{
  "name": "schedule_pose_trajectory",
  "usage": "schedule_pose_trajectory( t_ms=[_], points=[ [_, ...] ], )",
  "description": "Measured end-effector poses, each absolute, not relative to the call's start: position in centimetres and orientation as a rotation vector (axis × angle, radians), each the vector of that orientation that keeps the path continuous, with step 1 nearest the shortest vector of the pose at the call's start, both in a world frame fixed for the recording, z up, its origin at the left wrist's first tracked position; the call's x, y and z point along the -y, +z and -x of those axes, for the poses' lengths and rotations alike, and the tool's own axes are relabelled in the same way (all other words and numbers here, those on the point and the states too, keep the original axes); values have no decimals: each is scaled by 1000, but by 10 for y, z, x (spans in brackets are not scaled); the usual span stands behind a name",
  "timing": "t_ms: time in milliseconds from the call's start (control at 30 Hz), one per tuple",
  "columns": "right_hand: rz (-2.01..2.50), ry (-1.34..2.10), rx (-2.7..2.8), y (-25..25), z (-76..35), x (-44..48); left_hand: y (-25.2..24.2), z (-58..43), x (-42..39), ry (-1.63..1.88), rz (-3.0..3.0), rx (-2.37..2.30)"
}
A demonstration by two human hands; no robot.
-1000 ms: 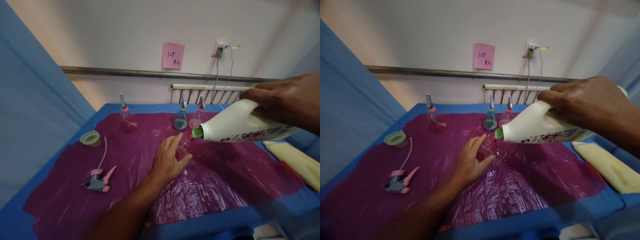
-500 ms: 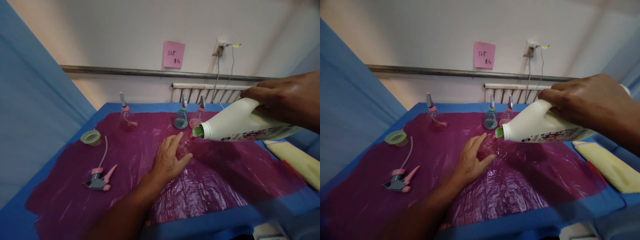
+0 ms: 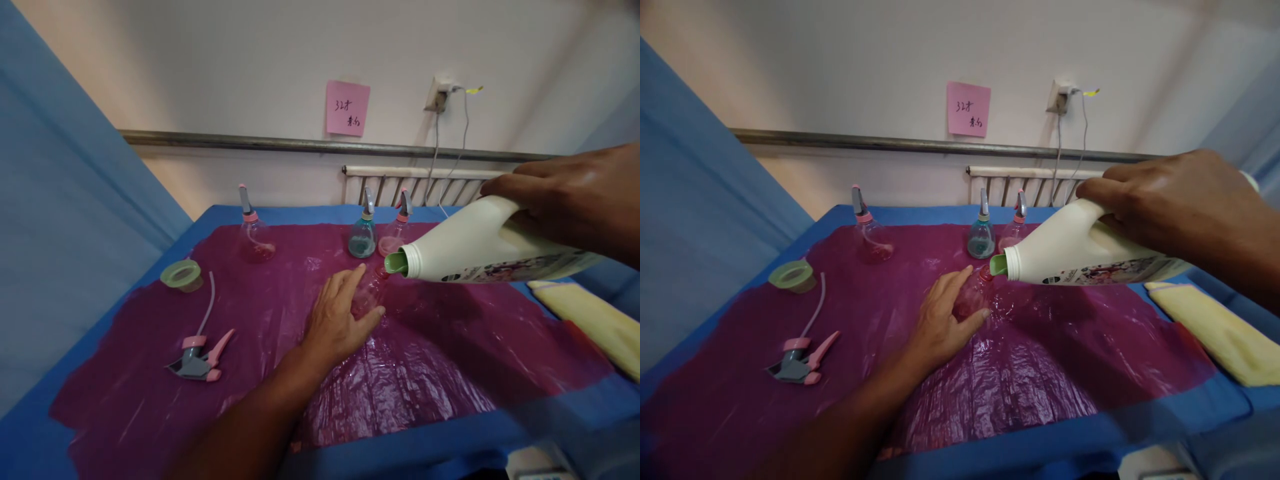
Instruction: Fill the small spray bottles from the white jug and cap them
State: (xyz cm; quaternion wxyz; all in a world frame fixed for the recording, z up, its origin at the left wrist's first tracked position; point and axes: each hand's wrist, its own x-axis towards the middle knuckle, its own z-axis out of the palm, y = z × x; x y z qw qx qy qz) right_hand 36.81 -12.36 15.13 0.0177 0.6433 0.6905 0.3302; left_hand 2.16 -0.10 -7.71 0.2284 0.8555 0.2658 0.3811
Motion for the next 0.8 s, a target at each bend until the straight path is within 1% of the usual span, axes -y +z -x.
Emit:
schedule_pose_trajectory(
  t_ms=[200, 367, 467, 600, 733, 800],
  points=[
    [-1999, 1070, -2139, 143, -366, 130, -78, -23, 1, 1049, -2352, -740],
    [-2182, 1070, -2113, 105, -374, 132, -78, -22, 1, 1045, -2352, -752],
    [-2471, 1041, -2038, 80, -381, 129, -78, -22, 0, 1026, -2328, -773],
    [-3050, 869, -1951, 62, -389, 125, -81, -23, -1, 1010, -2251, -838],
    [-3598, 745, -1683, 41, -401, 125, -83, -24, -2, 1009, -2209, -861],
    [-3746, 656, -1690, 24, -408, 126, -82, -24, -2, 1012, -2207, -852]
  ],
)
